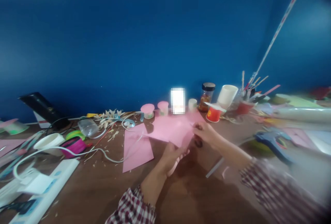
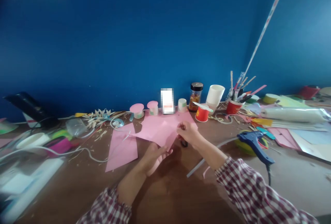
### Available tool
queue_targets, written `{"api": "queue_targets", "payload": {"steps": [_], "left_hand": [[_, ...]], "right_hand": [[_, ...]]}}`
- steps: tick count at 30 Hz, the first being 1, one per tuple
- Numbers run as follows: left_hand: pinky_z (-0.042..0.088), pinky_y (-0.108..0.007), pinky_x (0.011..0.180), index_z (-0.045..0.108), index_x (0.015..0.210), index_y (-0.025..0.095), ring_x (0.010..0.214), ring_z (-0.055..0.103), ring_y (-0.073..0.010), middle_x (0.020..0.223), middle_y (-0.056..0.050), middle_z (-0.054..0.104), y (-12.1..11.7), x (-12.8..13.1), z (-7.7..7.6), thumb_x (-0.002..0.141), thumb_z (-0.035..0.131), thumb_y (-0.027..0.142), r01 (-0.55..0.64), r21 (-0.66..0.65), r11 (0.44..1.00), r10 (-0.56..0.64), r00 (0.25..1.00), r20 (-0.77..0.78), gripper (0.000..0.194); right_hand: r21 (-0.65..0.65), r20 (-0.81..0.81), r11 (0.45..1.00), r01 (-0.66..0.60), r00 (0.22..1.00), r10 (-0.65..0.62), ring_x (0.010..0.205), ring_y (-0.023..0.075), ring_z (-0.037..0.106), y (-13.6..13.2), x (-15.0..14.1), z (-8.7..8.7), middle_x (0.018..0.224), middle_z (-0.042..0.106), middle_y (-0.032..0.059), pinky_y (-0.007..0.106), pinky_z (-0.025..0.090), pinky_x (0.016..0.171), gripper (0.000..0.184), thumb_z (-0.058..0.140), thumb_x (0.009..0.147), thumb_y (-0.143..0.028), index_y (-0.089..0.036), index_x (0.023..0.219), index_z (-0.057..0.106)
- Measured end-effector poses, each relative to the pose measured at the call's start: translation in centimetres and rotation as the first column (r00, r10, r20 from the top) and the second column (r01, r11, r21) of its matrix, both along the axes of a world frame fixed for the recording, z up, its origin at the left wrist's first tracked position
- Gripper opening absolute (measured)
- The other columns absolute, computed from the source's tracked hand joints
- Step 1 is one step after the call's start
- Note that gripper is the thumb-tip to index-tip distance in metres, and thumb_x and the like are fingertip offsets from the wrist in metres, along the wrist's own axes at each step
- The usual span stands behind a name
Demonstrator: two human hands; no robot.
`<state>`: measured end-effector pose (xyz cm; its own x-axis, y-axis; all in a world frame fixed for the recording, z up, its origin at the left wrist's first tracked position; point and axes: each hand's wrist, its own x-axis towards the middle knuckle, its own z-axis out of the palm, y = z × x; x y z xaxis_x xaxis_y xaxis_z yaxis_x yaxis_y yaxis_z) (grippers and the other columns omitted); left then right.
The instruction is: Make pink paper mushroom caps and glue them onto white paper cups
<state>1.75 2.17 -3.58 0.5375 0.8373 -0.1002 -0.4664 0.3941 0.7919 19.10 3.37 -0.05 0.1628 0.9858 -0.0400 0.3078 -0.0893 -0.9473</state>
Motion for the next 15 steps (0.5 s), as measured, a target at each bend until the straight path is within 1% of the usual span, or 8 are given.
{"api": "queue_targets", "payload": {"steps": [2,3,6,8,10,11,13,15], "left_hand": [[0.049,-0.029,0.075,0.064,0.092,0.015,0.078,0.06,-0.0137,0.088,-0.005,0.067,0.2,0.1,0.0,0.064,0.077,0.023,-0.061,-0.047,0.997,0.058,0.996,-0.063,0.032],[0.049,-0.028,0.072,0.064,0.089,0.015,0.074,0.06,-0.0124,0.084,-0.004,0.066,0.4,0.1,-0.1,0.064,0.077,0.022,-0.101,-0.078,0.992,0.094,0.992,-0.088,0.03],[0.051,-0.026,0.063,0.061,0.092,0.02,0.07,0.059,-0.0111,0.084,0.0,0.065,1.0,-0.1,-0.2,0.063,0.076,0.018,-0.233,-0.188,0.954,0.211,0.969,-0.128,0.033],[0.051,-0.024,0.06,0.06,0.092,0.021,0.069,0.059,-0.0106,0.084,0.001,0.064,1.3,-0.3,-0.2,0.064,0.074,0.015,-0.307,-0.233,0.923,0.281,0.949,-0.141,0.031],[0.051,-0.023,0.06,0.06,0.088,0.02,0.071,0.06,-0.0102,0.084,0.001,0.063,1.6,-0.5,-0.1,0.066,0.072,0.014,-0.336,-0.231,0.913,0.312,0.941,-0.134,0.026],[0.051,-0.023,0.06,0.061,0.088,0.019,0.072,0.06,-0.0102,0.084,0.002,0.063,1.6,-0.5,-0.1,0.066,0.071,0.014,-0.341,-0.224,0.913,0.319,0.939,-0.128,0.025],[0.051,-0.022,0.06,0.061,0.088,0.019,0.073,0.06,-0.0105,0.085,0.001,0.064,1.7,-0.6,0.0,0.067,0.071,0.014,-0.348,-0.215,0.913,0.328,0.937,-0.123,0.025],[0.051,-0.022,0.059,0.062,0.091,0.019,0.074,0.061,-0.0112,0.087,0.0,0.065,1.7,-0.6,0.0,0.066,0.072,0.014,-0.345,-0.205,0.916,0.326,0.938,-0.121,0.028]], "right_hand": [[0.008,0.046,1.0,-0.022,0.999,0.022,0.041,0.0092,0.052,-0.2,-0.6,0.0,0.05,0.055,-0.0058,0.018,0.04,0.038,0.005,0.049,0.076,-0.017,-0.02,0.073,0.046],[0.012,0.077,0.999,-0.036,0.996,0.035,0.041,0.009,0.052,-0.3,-0.9,0.0,0.051,0.055,-0.0055,0.018,0.04,0.039,0.004,0.048,0.077,-0.018,-0.02,0.074,0.046],[0.012,0.202,0.995,-0.101,0.974,0.097,0.042,0.0093,0.053,-0.5,-0.8,0.1,0.054,0.057,-0.004,0.019,0.041,0.041,0.01,0.046,0.082,-0.026,-0.019,0.076,0.049],[0.01,0.32,0.992,-0.129,0.94,0.119,0.047,0.011,0.056,-0.3,0.2,0.4,0.059,0.06,-0.0015,0.021,0.043,0.046,0.017,0.045,0.085,-0.032,-0.018,0.078,0.052],[0.013,0.464,0.994,-0.112,0.881,0.094,0.059,0.0146,0.061,-0.1,1.9,0.9,0.067,0.063,0.0027,0.024,0.045,0.055,0.02,0.045,0.087,-0.033,-0.017,0.08,0.054],[0.013,0.541,0.996,-0.09,0.838,0.069,0.066,0.0171,0.062,0.0,2.8,1.0,0.071,0.064,0.0051,0.026,0.045,0.06,0.019,0.047,0.086,-0.033,-0.016,0.081,0.055],[-0.007,0.675,0.999,-0.049,0.737,0.041,0.076,0.0226,0.062,-0.1,4.2,1.1,0.077,0.064,0.0097,0.03,0.043,0.067,0.015,0.052,0.084,-0.029,-0.014,0.082,0.056],[-0.052,0.769,0.998,-0.028,0.637,0.058,0.081,0.026,0.062,-0.5,4.8,0.9,0.081,0.064,0.0126,0.032,0.042,0.07,0.014,0.056,0.082,-0.026,-0.013,0.086,0.057]]}}
